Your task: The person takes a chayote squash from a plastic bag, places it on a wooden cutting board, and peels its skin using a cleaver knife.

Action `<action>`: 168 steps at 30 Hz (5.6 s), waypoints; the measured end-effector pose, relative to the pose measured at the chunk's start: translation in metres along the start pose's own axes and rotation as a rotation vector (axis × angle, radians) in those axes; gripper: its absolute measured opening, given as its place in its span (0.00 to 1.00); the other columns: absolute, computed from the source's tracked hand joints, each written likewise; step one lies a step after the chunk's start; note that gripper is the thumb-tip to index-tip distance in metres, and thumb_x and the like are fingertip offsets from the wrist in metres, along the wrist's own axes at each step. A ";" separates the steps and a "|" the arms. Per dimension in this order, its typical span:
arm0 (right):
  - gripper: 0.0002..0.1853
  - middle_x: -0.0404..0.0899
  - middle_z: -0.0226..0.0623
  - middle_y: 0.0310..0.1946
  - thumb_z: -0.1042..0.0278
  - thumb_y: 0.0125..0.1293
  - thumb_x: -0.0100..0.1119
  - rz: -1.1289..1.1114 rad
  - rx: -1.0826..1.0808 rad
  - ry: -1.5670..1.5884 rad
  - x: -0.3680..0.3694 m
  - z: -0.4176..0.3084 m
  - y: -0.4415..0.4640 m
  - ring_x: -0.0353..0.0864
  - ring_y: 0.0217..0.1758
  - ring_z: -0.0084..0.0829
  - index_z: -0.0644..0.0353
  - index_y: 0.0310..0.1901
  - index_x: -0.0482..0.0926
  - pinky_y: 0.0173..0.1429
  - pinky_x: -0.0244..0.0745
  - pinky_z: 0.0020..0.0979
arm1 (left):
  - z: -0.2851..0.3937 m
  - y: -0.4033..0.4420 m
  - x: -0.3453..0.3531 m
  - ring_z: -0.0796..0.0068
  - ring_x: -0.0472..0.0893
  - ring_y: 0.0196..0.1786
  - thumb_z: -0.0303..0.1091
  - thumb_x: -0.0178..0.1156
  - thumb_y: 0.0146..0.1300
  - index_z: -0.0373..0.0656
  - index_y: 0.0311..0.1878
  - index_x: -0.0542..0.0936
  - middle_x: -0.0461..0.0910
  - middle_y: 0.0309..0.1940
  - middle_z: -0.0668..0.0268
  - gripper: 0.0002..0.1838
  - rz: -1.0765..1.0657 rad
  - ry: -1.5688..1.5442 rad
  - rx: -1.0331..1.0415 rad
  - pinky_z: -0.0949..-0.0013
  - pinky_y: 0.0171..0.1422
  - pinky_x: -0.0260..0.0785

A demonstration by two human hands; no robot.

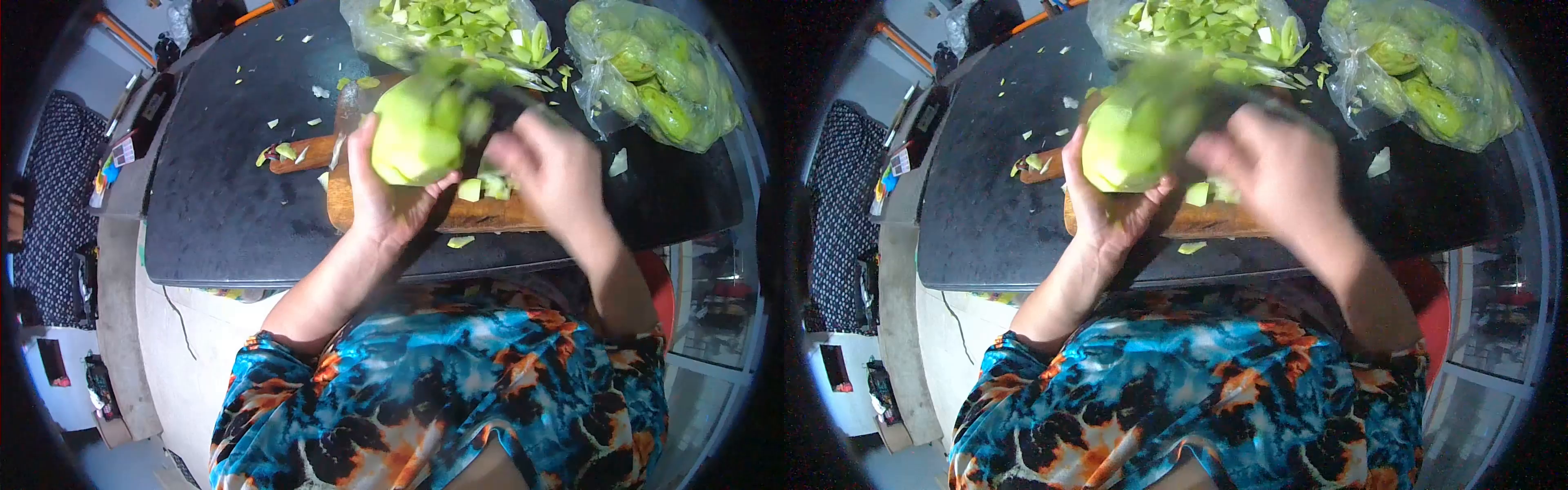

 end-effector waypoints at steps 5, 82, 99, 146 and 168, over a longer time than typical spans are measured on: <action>0.22 0.75 0.41 0.19 0.48 0.67 0.55 -0.021 0.352 0.107 -0.011 0.086 0.005 0.73 0.21 0.37 0.62 0.30 0.76 0.30 0.68 0.34 | -0.001 0.004 0.004 0.60 0.78 0.53 0.62 0.50 0.64 0.44 0.63 0.67 0.73 0.55 0.57 0.34 0.097 0.042 0.064 0.53 0.50 0.79; 0.24 0.70 0.28 0.20 0.39 0.54 0.63 -0.185 -0.360 0.094 -0.018 -0.079 -0.033 0.73 0.21 0.30 0.53 0.25 0.71 0.27 0.65 0.31 | -0.011 -0.003 0.024 0.58 0.77 0.56 0.67 0.45 0.62 0.45 0.61 0.71 0.76 0.54 0.54 0.37 -0.215 -0.339 -0.204 0.55 0.63 0.69; 0.22 0.68 0.28 0.19 0.40 0.55 0.62 -0.170 -0.346 0.006 0.005 -0.074 -0.036 0.71 0.23 0.29 0.51 0.24 0.70 0.29 0.63 0.30 | -0.010 -0.004 0.016 0.61 0.78 0.52 0.66 0.45 0.62 0.45 0.60 0.71 0.77 0.51 0.55 0.36 -0.111 -0.220 -0.207 0.58 0.60 0.70; 0.23 0.71 0.28 0.18 0.40 0.56 0.63 -0.163 -0.345 0.085 -0.009 -0.063 -0.012 0.76 0.21 0.32 0.52 0.23 0.69 0.28 0.69 0.33 | -0.008 0.003 -0.010 0.59 0.78 0.52 0.64 0.47 0.64 0.45 0.60 0.72 0.77 0.54 0.58 0.34 0.082 -0.253 -0.111 0.55 0.59 0.70; 0.29 0.71 0.31 0.20 0.36 0.51 0.65 -0.246 -0.365 0.129 -0.013 -0.071 -0.022 0.73 0.21 0.35 0.60 0.29 0.73 0.27 0.63 0.33 | -0.006 0.004 0.006 0.52 0.76 0.54 0.67 0.42 0.63 0.45 0.66 0.65 0.71 0.59 0.55 0.39 -0.109 -0.327 -0.153 0.48 0.55 0.73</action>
Point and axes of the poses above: each hand's wrist, its own y-axis towards the middle knuckle, its own x-axis out of the palm, z = x × y, the point moved 9 cm from there along y, towards the middle knuckle
